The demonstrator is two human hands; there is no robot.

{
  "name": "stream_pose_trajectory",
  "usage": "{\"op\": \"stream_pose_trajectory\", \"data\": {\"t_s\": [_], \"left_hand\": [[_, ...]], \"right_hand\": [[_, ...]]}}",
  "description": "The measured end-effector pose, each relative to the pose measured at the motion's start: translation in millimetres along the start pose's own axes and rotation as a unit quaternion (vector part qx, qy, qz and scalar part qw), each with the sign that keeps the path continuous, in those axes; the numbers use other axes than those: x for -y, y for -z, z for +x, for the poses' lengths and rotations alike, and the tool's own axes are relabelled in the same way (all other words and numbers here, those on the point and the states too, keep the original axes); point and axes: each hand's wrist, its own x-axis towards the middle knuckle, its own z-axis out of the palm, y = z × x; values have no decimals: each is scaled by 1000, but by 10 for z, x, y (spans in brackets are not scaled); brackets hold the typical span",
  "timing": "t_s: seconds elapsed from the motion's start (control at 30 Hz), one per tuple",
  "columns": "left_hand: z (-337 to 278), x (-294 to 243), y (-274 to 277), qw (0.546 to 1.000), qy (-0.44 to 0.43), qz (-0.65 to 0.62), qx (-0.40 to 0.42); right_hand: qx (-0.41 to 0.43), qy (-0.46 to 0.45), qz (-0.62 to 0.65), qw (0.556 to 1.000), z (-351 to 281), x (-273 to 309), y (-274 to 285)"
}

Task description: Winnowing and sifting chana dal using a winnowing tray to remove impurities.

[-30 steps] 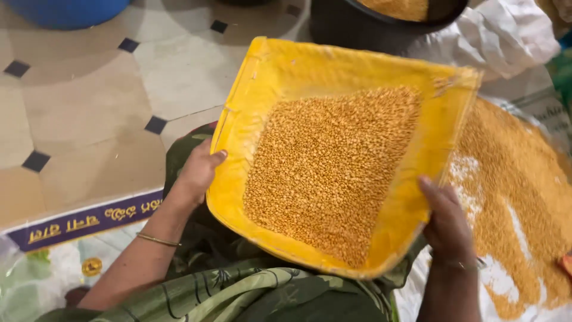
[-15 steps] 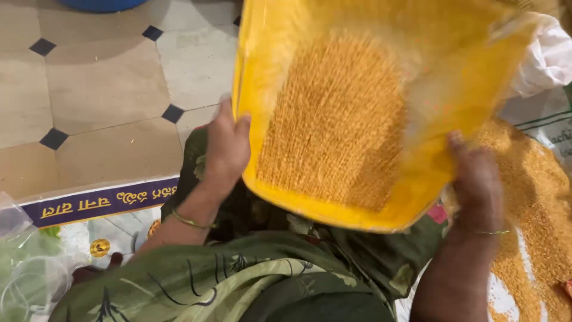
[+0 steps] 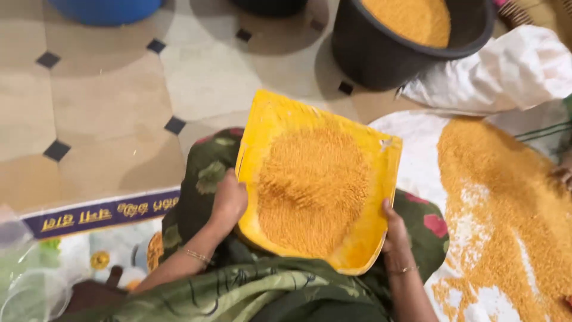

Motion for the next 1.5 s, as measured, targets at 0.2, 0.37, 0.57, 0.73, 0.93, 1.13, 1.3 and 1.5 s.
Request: {"op": "stream_pose_trajectory", "data": {"t_s": [0.2,0.37,0.57,0.73,0.93,1.13,1.3,1.5], "left_hand": [[-92,-1081,687,985,-136,-99,-35],[-479,-2088,1181,912,-328,-231,-87],[291,-692,149,983,-167,-65,-47],[22,-179,40,1000,-5,-4,17],[-425,-1396,890,981,-156,-110,-43],[-238,-1675,768,922,-334,-138,-137],[339,-561,-54,986,-159,6,-54],[-207,-715,413,998,-57,6,22]], "right_hand": [[62,88,-121,987,-498,1277,-1138],[103,419,-232,872,-934,1828,-2037],[44,110,-39,992,192,500,-541],[-49,6,-67,997,73,158,1],[-9,222,-315,923,-958,1522,-1380],[160,302,-51,938,-66,1617,-1070],[14,140,-86,986,161,489,-462],[-2,-13,-62,998,-384,645,-307]]}}
